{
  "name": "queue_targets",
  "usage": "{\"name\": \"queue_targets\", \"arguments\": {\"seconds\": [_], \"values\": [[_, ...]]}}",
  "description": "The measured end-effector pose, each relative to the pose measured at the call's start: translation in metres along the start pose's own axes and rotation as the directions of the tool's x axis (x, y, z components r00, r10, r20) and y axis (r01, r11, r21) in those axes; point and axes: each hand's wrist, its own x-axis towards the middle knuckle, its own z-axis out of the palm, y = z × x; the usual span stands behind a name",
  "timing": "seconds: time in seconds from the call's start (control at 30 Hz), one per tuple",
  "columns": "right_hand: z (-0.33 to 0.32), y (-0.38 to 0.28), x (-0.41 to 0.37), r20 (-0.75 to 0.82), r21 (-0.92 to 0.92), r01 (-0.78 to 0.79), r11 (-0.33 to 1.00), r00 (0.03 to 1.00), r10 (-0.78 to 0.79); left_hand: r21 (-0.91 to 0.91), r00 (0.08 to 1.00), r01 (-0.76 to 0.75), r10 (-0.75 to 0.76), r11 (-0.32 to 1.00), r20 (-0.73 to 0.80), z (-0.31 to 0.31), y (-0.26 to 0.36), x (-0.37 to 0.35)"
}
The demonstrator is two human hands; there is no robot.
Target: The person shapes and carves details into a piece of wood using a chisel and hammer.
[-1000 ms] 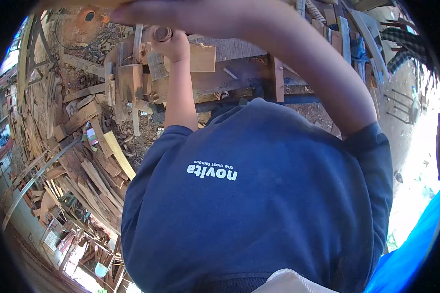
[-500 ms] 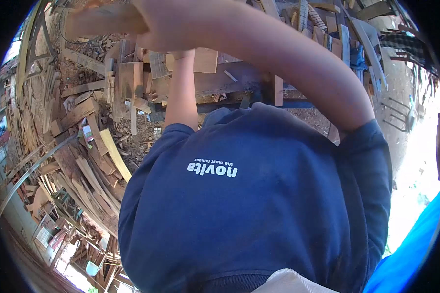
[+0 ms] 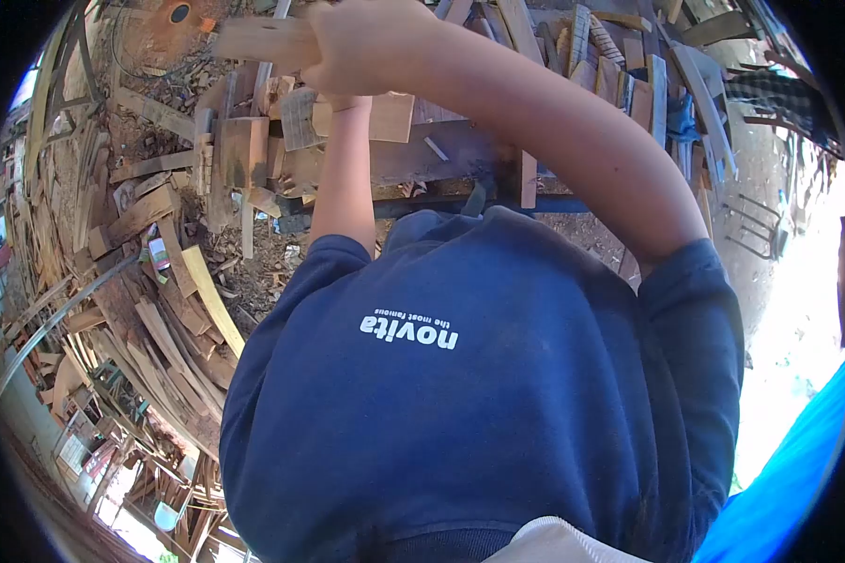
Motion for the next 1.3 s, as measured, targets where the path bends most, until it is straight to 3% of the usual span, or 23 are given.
{"name": "queue_targets", "arguments": {"seconds": [0.03, 0.1, 0.13, 0.2, 0.27, 0.33, 0.37, 0.43, 0.47, 0.53, 0.57, 0.6, 0.63, 0.67, 0.7, 0.77, 0.8, 0.83, 0.9, 0.97, 1.13, 1.27, 1.3], "values": [[-0.010, -0.004, -0.006, -0.116, 0.052, 0.150, 0.987, 0.983, -0.143, 0.036, 1.000, -0.022, 0.022, 0.999, 0.009, 0.003, 0.002, -0.001], [-0.039, -0.030, -0.019, -0.276, 0.106, 0.169, 0.980, 0.952, -0.134, 0.113, 0.998, -0.060, 0.057, 0.992, 0.026, -0.004, 0.008, -0.002], [-0.044, -0.029, -0.016, -0.268, 0.110, 0.168, 0.980, 0.954, -0.133, 0.154, 0.997, -0.076, 0.071, 0.985, 0.036, -0.005, 0.009, -0.005], [-0.048, -0.020, -0.002, -0.310, 0.424, 0.264, 0.867, 0.941, -0.135, 0.197, 0.995, -0.093, 0.085, 0.976, 0.044, -0.007, 0.012, -0.007], [0.020, 0.010, 0.024, -0.241, -0.046, 0.195, 0.980, 0.949, -0.201, 0.007, 0.997, 0.068, -0.068, 0.998, -0.041, -0.008, 0.012, -0.007], [0.039, 0.018, 0.006, -0.003, -0.019, -0.149, 0.989, 0.989, 0.149, -0.190, 0.972, 0.210, -0.225, 0.959, -0.067, -0.007, 0.012, -0.007], [0.026, 0.017, 0.002, -0.012, -0.011, -0.149, 0.989, 0.989, 0.149, -0.287, 0.950, 0.274, -0.304, 0.918, -0.066, -0.007, 0.013, -0.006], [0.002, 0.015, -0.004, 0.195, 0.033, -0.083, 0.996, 0.978, 0.075, -0.459, 0.889, 0.390, -0.456, 0.798, -0.038, -0.007, 0.013, -0.006], [0.010, 0.021, -0.005, 0.179, 0.051, -0.099, 0.994, 0.980, 0.088, -0.536, 0.848, 0.449, -0.530, 0.714, 0.004, -0.007, 0.013, -0.005], [0.043, 0.041, -0.001, -0.037, 0.162, -0.127, 0.979, 0.990, 0.135, -0.678, 0.749, 0.534, -0.655, 0.506, 0.101, -0.007, 0.011, -0.005], [0.053, 0.051, -0.009, -0.047, 0.168, -0.141, 0.976, 0.988, 0.150, -0.730, 0.686, 0.565, -0.710, 0.384, 0.158, -0.007, 0.010, -0.004], [0.062, 0.066, -0.023, -0.101, 0.349, -0.181, 0.919, 0.968, 0.229, -0.726, 0.682, 0.576, -0.711, 0.377, 0.171, -0.010, 0.007, -0.010], [0.072, 0.083, -0.036, -0.140, 0.517, -0.192, 0.834, 0.943, 0.303, -0.398, 0.872, 0.468, -0.484, 0.789, 0.067, -0.020, -0.003, -0.017], [0.095, 0.103, -0.051, -0.138, 0.547, -0.257, 0.797, 0.911, 0.388, 0.021, 0.979, 0.183, -0.185, 0.983, 0.090, -0.027, -0.006, -0.018], [0.113, 0.123, -0.067, -0.132, 0.580, -0.318, 0.750, 0.872, 0.472, 0.026, 0.979, 0.178, -0.180, 0.984, 0.094, -0.027, 0.006, -0.017], [0.117, 0.136, -0.111, 0.165, 0.514, -0.561, 0.649, 0.807, 0.567, -0.074, 0.970, 0.245, -0.244, 0.967, 0.019, -0.027, 0.036, -0.021], [0.124, 0.139, -0.128, 0.222, 0.430, -0.604, 0.671, 0.791, 0.571, -0.067, 0.940, 0.339, -0.341, 0.938, -0.022, -0.028, 0.040, -0.022], [0.134, 0.141, -0.145, 0.276, 0.338, -0.639, 0.691, 0.769, 0.576, -0.067, 0.940, 0.340, -0.342, 0.938, -0.022, -0.030, 0.041, -0.025], [0.155, 0.141, -0.170, 0.242, 0.202, -0.628, 0.752, 0.776, 0.583, -0.094, 0.987, 0.158, -0.155, 0.983, 0.042, -0.042, 0.038, -0.033], [0.155, 0.136, -0.184, 0.285, 0.208, -0.649, 0.732, 0.756, 0.589, -0.012, 0.987, 0.161, -0.160, 0.987, 0.029, -0.055, 0.047, -0.047], [0.187, 0.152, -0.205, 0.321, 0.228, -0.707, 0.669, 0.704, 0.634, 0.119, 0.961, 0.274, -0.276, 0.954, 0.005, -0.096, 0.062, -0.087], [0.182, 0.151, -0.200, 0.269, 0.178, -0.707, 0.684, 0.704, 0.658, 0.077, 0.925, 0.373, -0.377, 0.925, 0.045, -0.124, 0.074, -0.108], [0.181, 0.151, -0.198, 0.267, 0.176, -0.703, 0.689, 0.708, 0.654, 0.054, 0.883, 0.466, -0.468, 0.883, 0.044, -0.129, 0.077, -0.111]]}}
